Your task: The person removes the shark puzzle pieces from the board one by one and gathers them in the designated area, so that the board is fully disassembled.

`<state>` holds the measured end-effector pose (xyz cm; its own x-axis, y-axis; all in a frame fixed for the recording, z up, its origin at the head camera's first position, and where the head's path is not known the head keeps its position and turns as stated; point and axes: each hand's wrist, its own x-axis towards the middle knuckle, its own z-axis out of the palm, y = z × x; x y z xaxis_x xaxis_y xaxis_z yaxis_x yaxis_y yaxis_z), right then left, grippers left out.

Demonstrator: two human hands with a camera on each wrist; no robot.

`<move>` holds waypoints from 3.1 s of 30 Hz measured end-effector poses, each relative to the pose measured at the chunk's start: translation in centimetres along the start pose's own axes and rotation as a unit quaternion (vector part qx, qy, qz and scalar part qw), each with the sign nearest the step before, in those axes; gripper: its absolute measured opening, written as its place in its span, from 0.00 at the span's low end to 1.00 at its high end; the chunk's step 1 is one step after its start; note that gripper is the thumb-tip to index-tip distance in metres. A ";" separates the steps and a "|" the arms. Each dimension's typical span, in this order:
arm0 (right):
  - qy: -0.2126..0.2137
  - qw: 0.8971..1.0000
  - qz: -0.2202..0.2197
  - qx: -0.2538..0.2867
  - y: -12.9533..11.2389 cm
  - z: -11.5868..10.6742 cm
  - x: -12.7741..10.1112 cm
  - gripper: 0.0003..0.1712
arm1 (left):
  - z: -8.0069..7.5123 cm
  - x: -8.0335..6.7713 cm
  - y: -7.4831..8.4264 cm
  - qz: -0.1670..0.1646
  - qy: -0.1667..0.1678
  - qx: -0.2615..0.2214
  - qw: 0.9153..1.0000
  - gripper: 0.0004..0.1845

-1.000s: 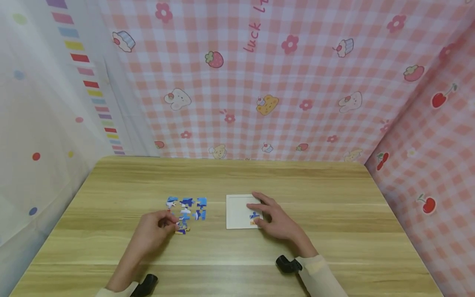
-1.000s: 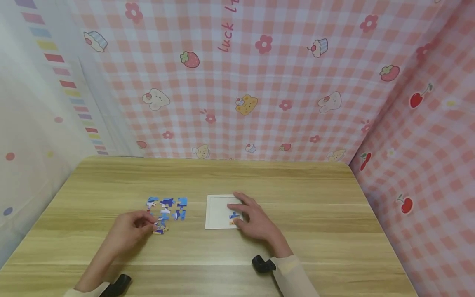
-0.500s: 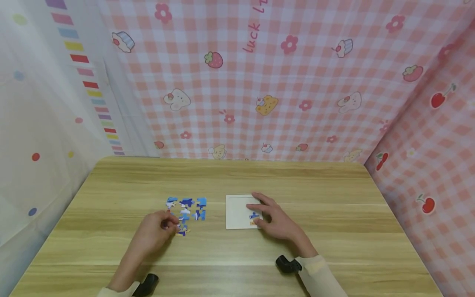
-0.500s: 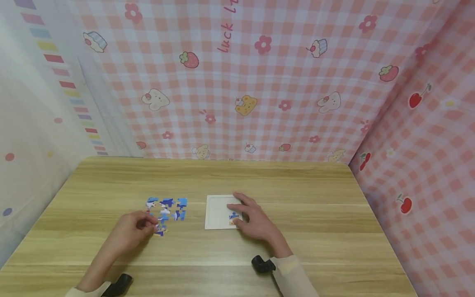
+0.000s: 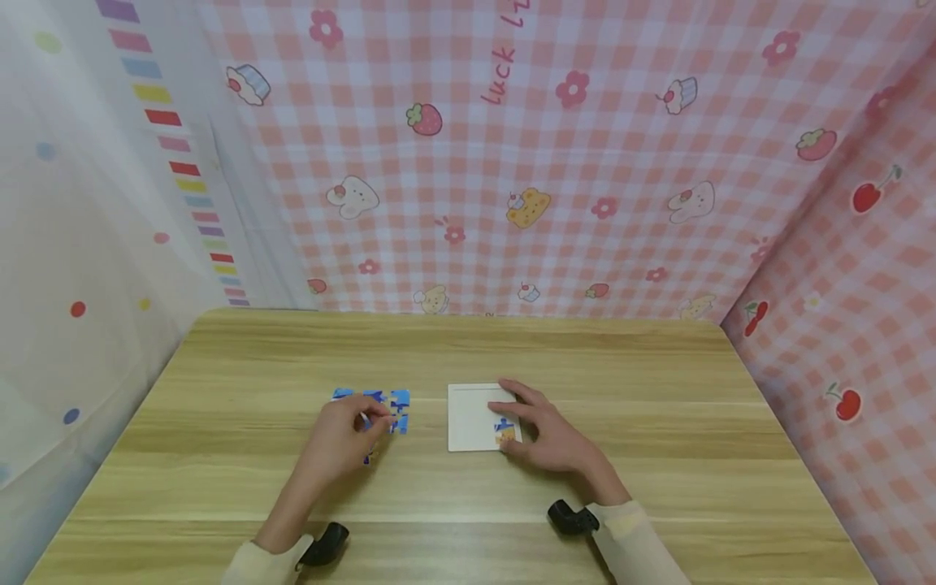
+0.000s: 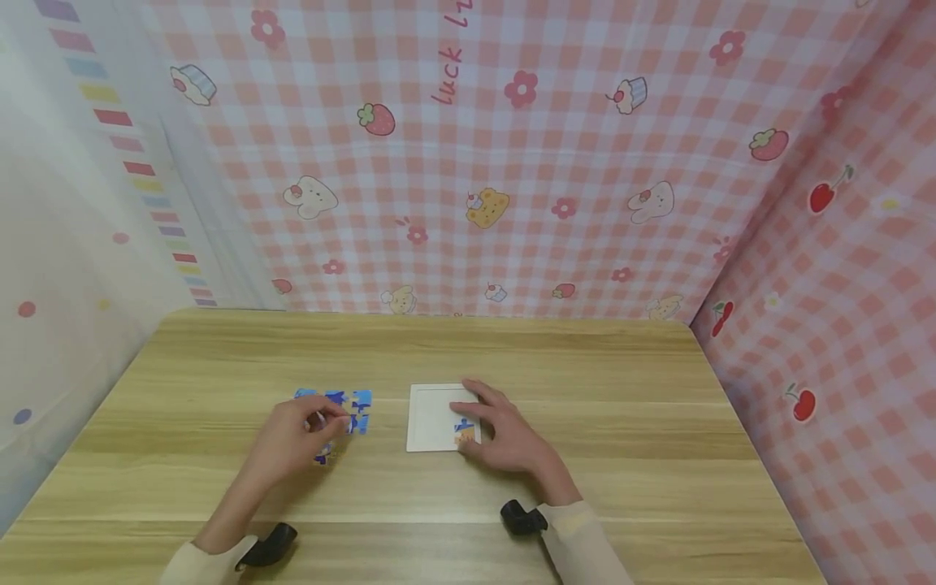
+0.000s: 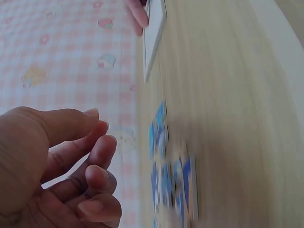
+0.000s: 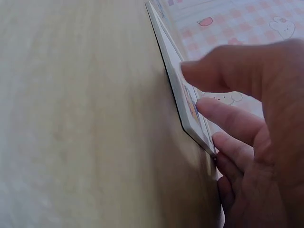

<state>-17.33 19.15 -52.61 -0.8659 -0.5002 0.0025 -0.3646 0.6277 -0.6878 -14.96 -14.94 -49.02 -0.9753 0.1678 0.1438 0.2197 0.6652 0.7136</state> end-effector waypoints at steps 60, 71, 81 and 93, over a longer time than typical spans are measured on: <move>-0.010 1.000 -0.001 -0.007 0.1 -0.2 0.0 0.40 | 11.4 4.2 6.6 -0.006 -0.101 -0.060 0.993 0.05; -0.012 1.000 0.004 -0.003 0.5 0.0 0.0 0.40 | 11.3 4.0 6.1 0.007 -0.101 -0.122 0.987 0.03; -0.011 1.000 0.007 -0.004 0.5 0.1 0.0 0.41 | 10.4 3.4 5.4 -0.003 -0.082 -0.153 0.985 0.02; -0.010 1.000 0.011 0.001 0.3 -0.1 -0.1 0.42 | 8.1 2.2 4.1 -0.020 -0.073 -0.169 0.983 0.03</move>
<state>-17.40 19.41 -52.75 -0.8663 -0.4988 -0.0271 -0.3454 0.6372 -0.6889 -16.05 -6.00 -51.33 -0.9640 0.2645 0.0283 0.1361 0.3988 0.9069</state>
